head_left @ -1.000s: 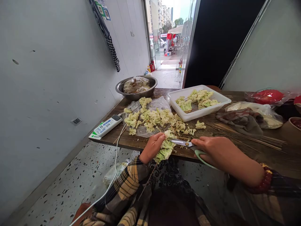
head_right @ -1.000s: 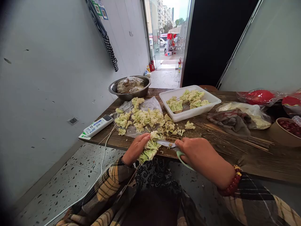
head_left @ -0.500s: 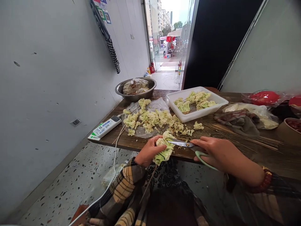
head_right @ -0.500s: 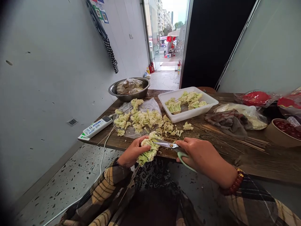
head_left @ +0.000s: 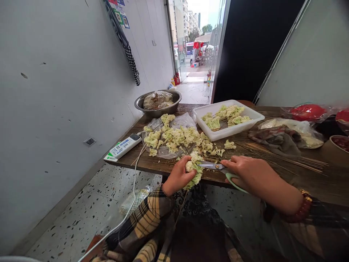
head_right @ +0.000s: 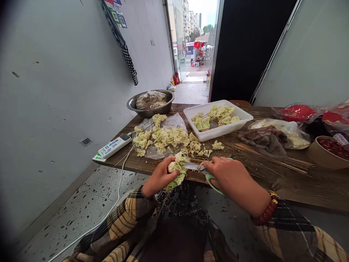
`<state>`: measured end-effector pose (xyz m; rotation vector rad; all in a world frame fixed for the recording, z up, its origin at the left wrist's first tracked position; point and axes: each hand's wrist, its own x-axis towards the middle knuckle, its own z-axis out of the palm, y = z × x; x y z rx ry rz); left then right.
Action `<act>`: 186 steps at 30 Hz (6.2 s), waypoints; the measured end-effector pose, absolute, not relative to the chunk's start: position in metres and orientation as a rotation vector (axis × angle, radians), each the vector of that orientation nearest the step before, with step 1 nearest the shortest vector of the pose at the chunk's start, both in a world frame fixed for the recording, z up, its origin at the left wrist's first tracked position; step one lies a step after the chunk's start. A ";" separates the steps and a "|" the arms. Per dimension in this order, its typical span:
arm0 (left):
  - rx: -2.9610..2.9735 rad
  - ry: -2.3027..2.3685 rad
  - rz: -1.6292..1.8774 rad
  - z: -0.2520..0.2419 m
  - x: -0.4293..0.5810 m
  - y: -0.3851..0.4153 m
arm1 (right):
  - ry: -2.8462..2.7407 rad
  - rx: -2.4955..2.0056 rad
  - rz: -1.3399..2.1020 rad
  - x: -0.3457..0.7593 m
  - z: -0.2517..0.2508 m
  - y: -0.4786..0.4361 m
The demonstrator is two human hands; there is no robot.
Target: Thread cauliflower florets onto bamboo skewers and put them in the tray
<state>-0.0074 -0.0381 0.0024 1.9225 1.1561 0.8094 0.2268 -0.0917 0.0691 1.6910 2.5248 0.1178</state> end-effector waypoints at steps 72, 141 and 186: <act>0.929 0.840 0.874 -0.006 -0.018 -0.028 | 2.633 1.816 0.173 0.229 0.054 -0.087; 3.124 0.951 1.442 0.014 -0.018 -0.023 | 2.145 2.313 -3.033 0.167 0.011 -0.061; 0.541 0.668 1.179 -0.037 -0.026 0.042 | 2.918 2.448 -0.349 0.239 -0.007 -0.065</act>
